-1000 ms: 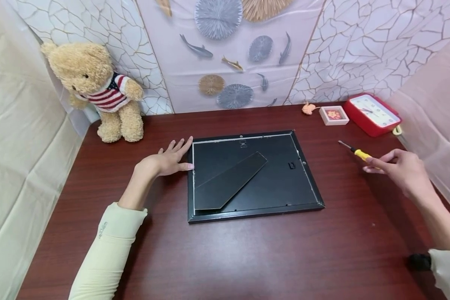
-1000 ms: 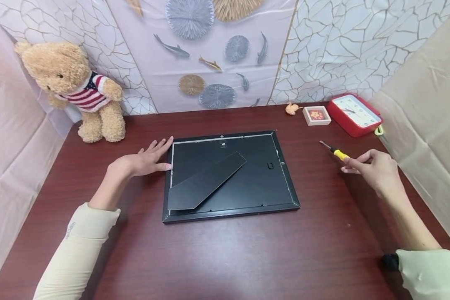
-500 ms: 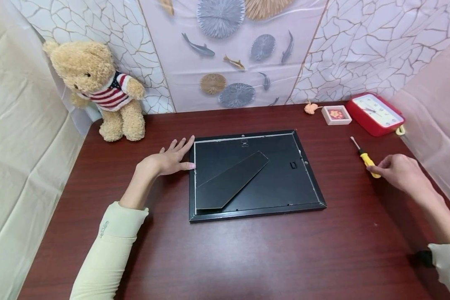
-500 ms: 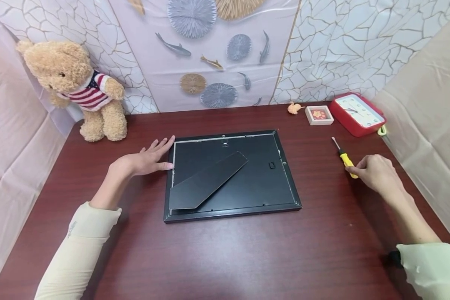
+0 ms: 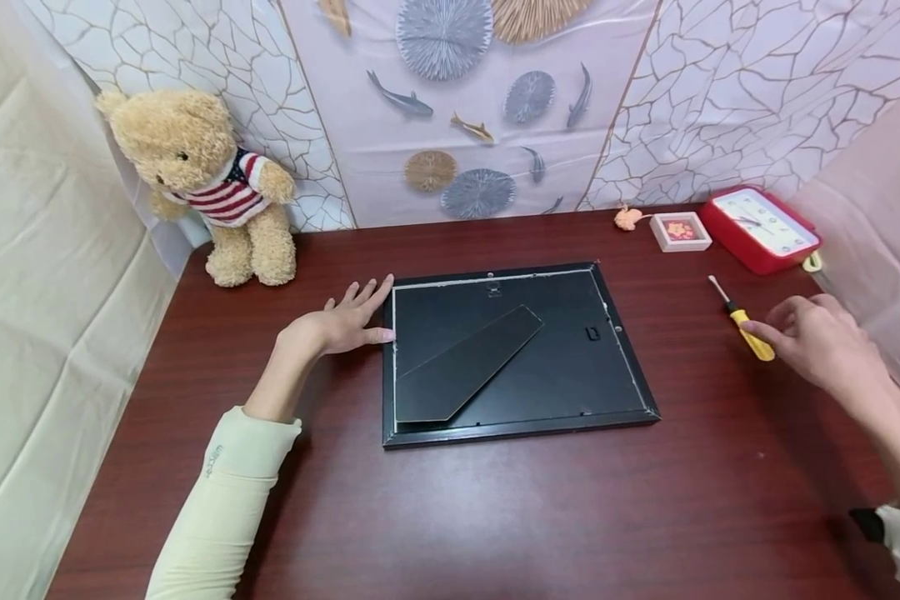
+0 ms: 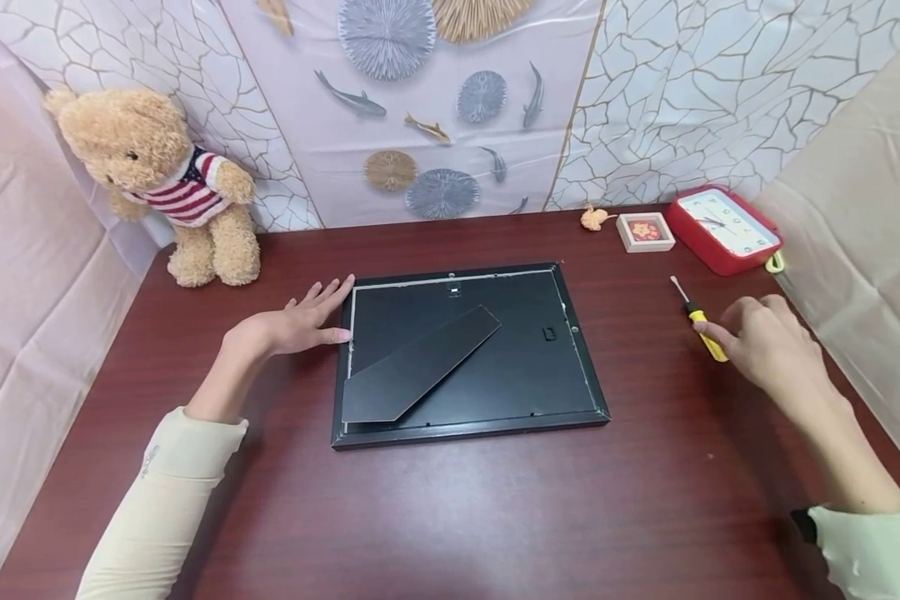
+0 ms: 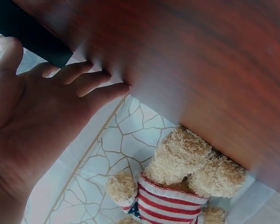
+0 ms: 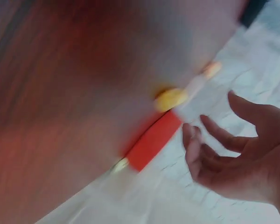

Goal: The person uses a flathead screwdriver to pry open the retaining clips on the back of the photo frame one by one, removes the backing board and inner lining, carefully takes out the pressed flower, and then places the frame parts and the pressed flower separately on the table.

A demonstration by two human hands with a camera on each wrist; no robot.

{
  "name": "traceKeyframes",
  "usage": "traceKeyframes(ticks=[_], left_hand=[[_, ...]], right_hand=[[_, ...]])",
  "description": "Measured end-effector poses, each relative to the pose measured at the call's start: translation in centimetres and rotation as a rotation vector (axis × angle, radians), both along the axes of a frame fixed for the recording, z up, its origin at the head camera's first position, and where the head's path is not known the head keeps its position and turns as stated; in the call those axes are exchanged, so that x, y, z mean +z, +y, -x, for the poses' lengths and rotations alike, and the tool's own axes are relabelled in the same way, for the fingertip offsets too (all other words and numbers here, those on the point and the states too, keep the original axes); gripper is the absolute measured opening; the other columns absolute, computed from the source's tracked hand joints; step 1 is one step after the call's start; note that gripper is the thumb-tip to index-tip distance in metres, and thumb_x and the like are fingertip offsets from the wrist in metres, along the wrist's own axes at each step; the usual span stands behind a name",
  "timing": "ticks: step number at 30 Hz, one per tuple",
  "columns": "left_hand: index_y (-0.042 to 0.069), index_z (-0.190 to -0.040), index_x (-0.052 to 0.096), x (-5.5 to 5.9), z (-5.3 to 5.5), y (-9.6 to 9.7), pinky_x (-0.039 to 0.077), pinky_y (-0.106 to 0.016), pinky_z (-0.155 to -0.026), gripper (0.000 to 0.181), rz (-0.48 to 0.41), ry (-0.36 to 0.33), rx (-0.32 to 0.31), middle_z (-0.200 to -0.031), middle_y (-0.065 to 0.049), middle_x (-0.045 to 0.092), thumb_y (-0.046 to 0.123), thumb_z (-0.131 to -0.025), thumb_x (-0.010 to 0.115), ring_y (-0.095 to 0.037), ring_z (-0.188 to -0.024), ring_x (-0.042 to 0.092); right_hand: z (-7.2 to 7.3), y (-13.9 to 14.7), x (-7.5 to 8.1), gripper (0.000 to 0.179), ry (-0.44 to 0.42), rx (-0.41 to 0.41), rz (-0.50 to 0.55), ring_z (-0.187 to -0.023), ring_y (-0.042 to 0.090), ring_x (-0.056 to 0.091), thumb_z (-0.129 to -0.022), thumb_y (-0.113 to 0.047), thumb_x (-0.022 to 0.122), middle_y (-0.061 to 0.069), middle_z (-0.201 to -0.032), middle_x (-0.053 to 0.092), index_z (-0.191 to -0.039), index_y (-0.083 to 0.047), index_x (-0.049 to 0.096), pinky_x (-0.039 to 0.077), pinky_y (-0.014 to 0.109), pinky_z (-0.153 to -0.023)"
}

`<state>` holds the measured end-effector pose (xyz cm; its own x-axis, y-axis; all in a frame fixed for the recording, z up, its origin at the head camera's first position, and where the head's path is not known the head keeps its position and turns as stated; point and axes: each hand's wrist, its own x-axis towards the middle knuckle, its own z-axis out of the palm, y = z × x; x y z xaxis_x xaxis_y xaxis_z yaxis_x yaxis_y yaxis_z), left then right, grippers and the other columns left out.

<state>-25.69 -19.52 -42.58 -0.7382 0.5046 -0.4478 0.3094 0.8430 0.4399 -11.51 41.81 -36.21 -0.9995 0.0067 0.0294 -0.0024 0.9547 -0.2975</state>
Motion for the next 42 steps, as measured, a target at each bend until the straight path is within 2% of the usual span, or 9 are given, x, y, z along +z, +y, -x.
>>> traceKeyframes(ticks=[4, 7, 12, 14, 17, 22, 25, 34, 42], left_hand=[[0.030, -0.176, -0.014, 0.1, 0.0, -0.3, -0.004, -0.074, -0.132, 0.106, -0.007, 0.006, 0.003, -0.185, -0.018, -0.010, 0.070, -0.106, 0.055, -0.044, -0.169, -0.016], [0.027, -0.177, -0.011, 0.4, -0.1, -0.3, -0.007, -0.076, -0.130, 0.113, -0.011, 0.027, -0.021, -0.185, -0.017, -0.010, 0.078, -0.102, 0.055, -0.045, -0.170, -0.013], [0.007, -0.177, 0.008, 4.1, -1.3, 1.5, -0.011, -0.077, -0.128, 0.090, 0.002, 0.094, -0.071, -0.185, -0.018, -0.002, 0.057, -0.114, 0.049, -0.046, -0.170, -0.005], [0.002, -0.175, 0.018, 5.9, -1.6, 3.0, -0.011, -0.075, -0.130, 0.073, 0.014, 0.142, -0.088, -0.185, -0.017, 0.005, 0.041, -0.119, 0.044, -0.044, -0.171, -0.002], [-0.002, -0.172, 0.025, 6.3, -0.8, 4.9, -0.007, -0.073, -0.132, 0.061, -0.019, 0.191, -0.136, -0.184, -0.019, 0.012, 0.027, -0.120, 0.040, -0.043, -0.171, 0.002], [0.020, -0.176, 0.026, -2.1, 6.0, 5.0, 0.010, -0.060, -0.137, 0.061, -0.225, 0.192, -0.289, -0.185, -0.004, 0.017, 0.038, -0.120, 0.039, -0.027, -0.172, 0.011], [0.032, -0.175, 0.031, -5.7, 8.1, 4.1, 0.020, -0.052, -0.137, 0.059, -0.255, 0.200, -0.312, -0.183, 0.007, 0.023, 0.043, -0.119, 0.042, -0.020, -0.170, 0.021], [0.015, -0.174, 0.032, -4.8, 3.8, 1.7, 0.026, -0.051, -0.136, 0.062, -0.147, 0.270, -0.304, -0.185, -0.001, 0.016, 0.040, -0.118, 0.047, -0.022, -0.170, 0.019], [0.013, -0.170, 0.042, -5.0, -0.5, -0.4, 0.041, -0.051, -0.128, 0.057, -0.096, 0.427, -0.260, -0.182, -0.006, 0.029, 0.032, -0.118, 0.051, -0.026, -0.161, 0.041]], right_hand=[[-1.2, -4.1, 0.7, 0.036, -0.084, 0.105, 0.166, -0.071, 0.020, 0.063, -0.110, -0.027, 0.069, 0.007, -0.075, 0.074, -0.105, 0.008, 0.073, 0.049, 0.034, -0.062], [-2.7, -6.4, 0.3, 0.033, -0.324, 0.228, 0.356, -0.065, 0.012, 0.068, -0.115, -0.025, 0.058, 0.001, -0.079, 0.076, -0.103, 0.002, 0.073, 0.053, 0.028, -0.056], [-4.8, -8.1, -1.7, 0.037, -0.677, 0.395, 0.635, -0.066, 0.017, 0.074, -0.118, -0.017, 0.049, 0.009, -0.080, 0.077, -0.099, 0.003, 0.073, 0.054, 0.027, -0.053], [-5.4, -8.2, -2.3, 0.037, -0.748, 0.422, 0.722, -0.068, 0.016, 0.075, -0.118, -0.015, 0.047, 0.012, -0.082, 0.078, -0.102, 0.006, 0.073, 0.055, 0.025, -0.054], [-5.8, -8.3, -3.0, 0.037, -0.791, 0.421, 0.815, -0.073, 0.014, 0.076, -0.119, -0.014, 0.045, 0.012, -0.087, 0.080, -0.109, 0.011, 0.071, 0.056, 0.024, -0.058], [-6.2, -8.3, -3.4, 0.036, -0.785, 0.371, 0.898, -0.081, 0.016, 0.076, -0.119, -0.014, 0.044, 0.005, -0.097, 0.079, -0.123, 0.015, 0.066, 0.058, 0.025, -0.064], [-6.0, -8.3, -3.3, 0.035, -0.756, 0.361, 0.901, -0.084, 0.019, 0.076, -0.118, -0.014, 0.045, 0.006, -0.101, 0.079, -0.127, 0.014, 0.064, 0.059, 0.026, -0.066], [-3.0, -8.7, -2.7, 0.037, -0.668, 0.299, 0.843, -0.091, 0.017, 0.076, -0.117, -0.011, 0.048, 0.006, -0.108, 0.076, -0.136, 0.019, 0.056, 0.062, 0.028, -0.072], [-0.8, -9.7, -2.7, 0.043, -0.604, 0.278, 0.814, -0.096, 0.016, 0.078, -0.115, -0.013, 0.051, 0.012, -0.115, 0.076, -0.143, 0.019, 0.050, 0.065, 0.027, -0.085]])
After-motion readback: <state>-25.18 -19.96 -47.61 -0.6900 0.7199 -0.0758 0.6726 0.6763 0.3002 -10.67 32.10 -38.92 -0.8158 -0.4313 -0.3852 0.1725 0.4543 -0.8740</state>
